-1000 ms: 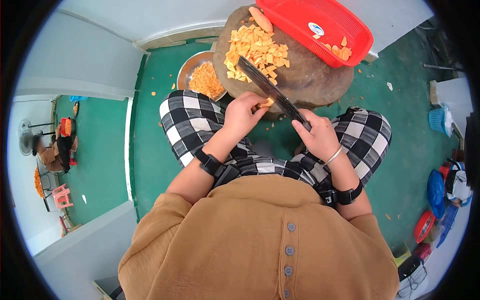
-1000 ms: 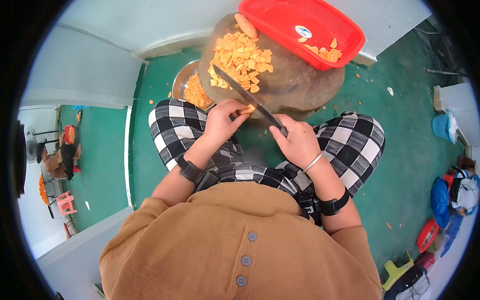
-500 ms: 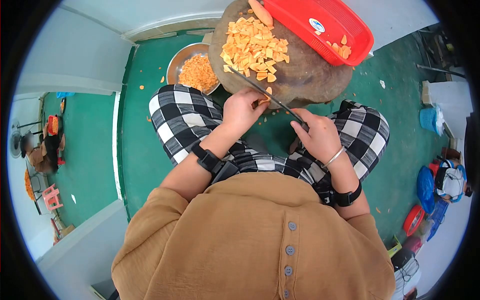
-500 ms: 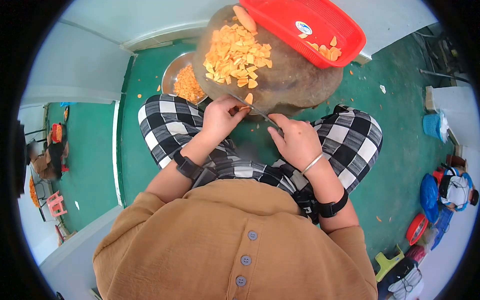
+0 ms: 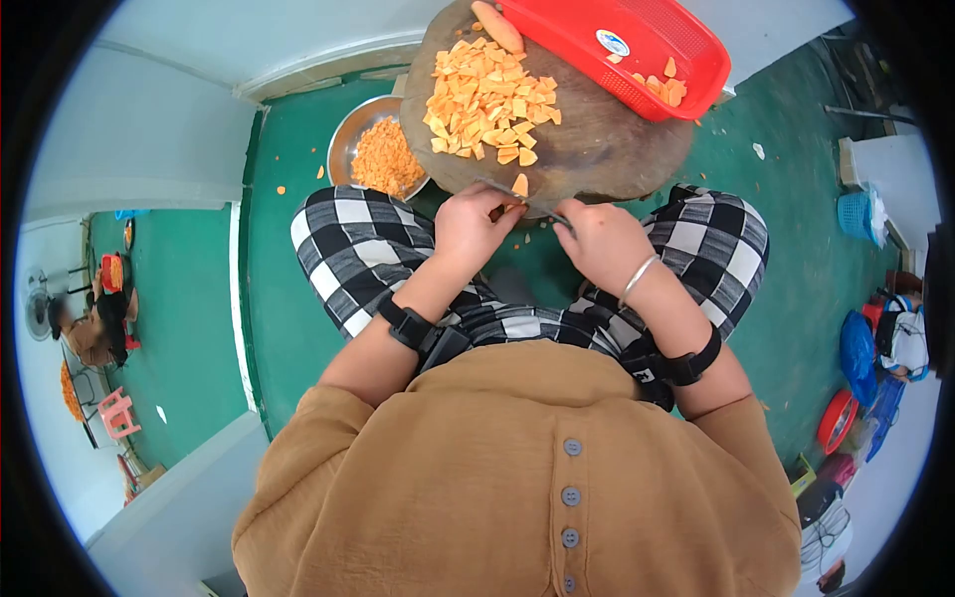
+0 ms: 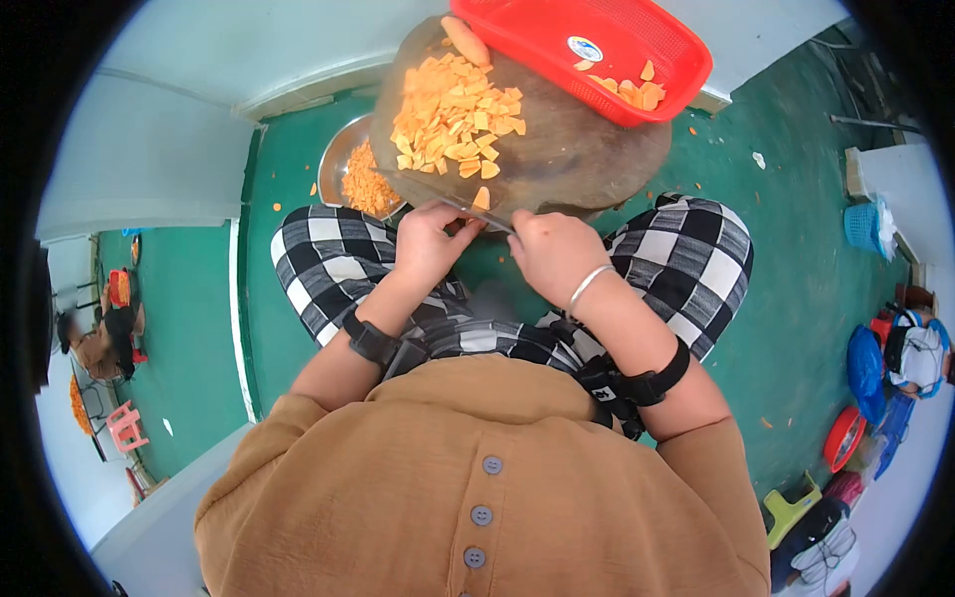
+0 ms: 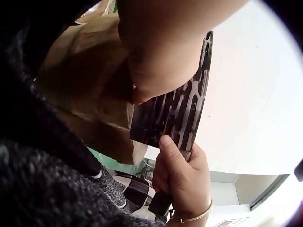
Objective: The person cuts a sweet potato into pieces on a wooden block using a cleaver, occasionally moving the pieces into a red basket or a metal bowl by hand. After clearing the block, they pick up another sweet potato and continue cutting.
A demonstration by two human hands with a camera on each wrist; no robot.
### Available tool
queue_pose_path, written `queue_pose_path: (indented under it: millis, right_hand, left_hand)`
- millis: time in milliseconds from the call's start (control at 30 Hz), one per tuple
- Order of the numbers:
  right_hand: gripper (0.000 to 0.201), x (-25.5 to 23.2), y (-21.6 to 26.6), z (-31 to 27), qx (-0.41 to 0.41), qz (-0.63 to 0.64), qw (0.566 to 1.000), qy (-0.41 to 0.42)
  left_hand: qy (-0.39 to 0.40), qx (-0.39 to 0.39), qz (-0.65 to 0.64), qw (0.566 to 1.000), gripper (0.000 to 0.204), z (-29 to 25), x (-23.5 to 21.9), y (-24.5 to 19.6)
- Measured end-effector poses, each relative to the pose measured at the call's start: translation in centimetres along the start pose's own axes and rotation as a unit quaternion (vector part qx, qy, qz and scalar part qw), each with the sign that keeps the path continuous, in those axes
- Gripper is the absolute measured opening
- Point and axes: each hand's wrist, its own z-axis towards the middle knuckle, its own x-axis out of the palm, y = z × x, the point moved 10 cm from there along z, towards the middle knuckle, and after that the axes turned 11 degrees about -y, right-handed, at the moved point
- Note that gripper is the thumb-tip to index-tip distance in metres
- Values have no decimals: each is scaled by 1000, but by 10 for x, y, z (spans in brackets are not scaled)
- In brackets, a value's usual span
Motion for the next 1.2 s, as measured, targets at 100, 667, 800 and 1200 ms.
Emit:
queue_pose_path:
  millis: [100,667,800,1200]
  right_hand:
    - [17,-8,7,3,-9,31,999,-12]
    - [25,-53,-51,-11,69,260,943,-196]
    - [25,-43,-61,-13,85,262,944,-184]
    - [28,-46,-72,-17,113,303,929,-180]
  left_hand:
    - [0,23,37,999,17,-2,-1,-1]
    - [-10,89,126,988,22,35,17,-22]
    - [26,25,98,995,21,36,19,-12]
    - [-99,34,66,992,32,91,-38,-24]
